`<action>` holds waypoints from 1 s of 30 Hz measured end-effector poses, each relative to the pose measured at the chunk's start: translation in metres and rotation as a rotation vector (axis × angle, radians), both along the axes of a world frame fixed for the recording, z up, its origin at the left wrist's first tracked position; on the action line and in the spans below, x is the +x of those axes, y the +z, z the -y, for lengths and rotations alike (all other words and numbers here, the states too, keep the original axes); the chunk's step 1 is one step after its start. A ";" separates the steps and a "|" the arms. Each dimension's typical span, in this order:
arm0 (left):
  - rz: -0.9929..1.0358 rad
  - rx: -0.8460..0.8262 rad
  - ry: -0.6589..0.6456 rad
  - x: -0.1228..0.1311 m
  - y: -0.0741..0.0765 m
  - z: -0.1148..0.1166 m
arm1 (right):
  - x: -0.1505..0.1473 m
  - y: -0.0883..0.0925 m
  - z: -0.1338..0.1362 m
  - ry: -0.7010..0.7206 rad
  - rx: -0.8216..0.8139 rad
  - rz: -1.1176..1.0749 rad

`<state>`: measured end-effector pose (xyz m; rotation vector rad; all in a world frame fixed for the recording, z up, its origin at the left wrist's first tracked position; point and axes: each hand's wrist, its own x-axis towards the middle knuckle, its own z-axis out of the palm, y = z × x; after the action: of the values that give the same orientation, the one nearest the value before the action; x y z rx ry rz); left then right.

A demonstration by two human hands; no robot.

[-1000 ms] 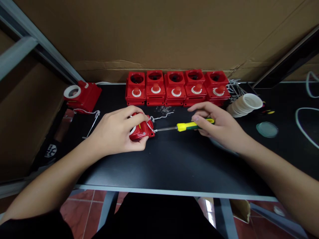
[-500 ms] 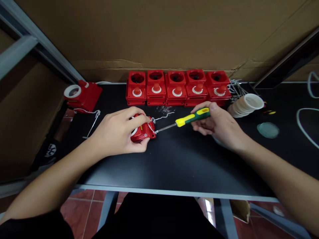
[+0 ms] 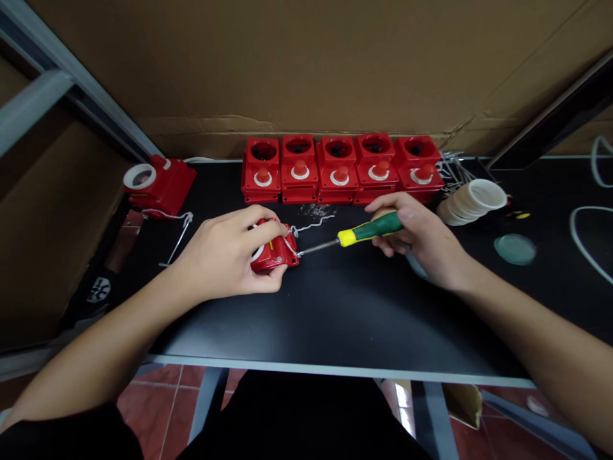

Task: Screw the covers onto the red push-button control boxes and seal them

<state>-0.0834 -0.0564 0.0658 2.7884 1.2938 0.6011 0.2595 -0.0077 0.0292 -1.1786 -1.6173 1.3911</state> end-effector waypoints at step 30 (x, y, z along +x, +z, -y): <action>0.001 0.000 -0.007 0.000 0.001 0.000 | -0.009 0.015 -0.003 -0.190 -0.093 -0.168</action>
<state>-0.0830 -0.0566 0.0664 2.7907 1.2837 0.6025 0.2506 -0.0052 0.0439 -1.2008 -1.3020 1.4137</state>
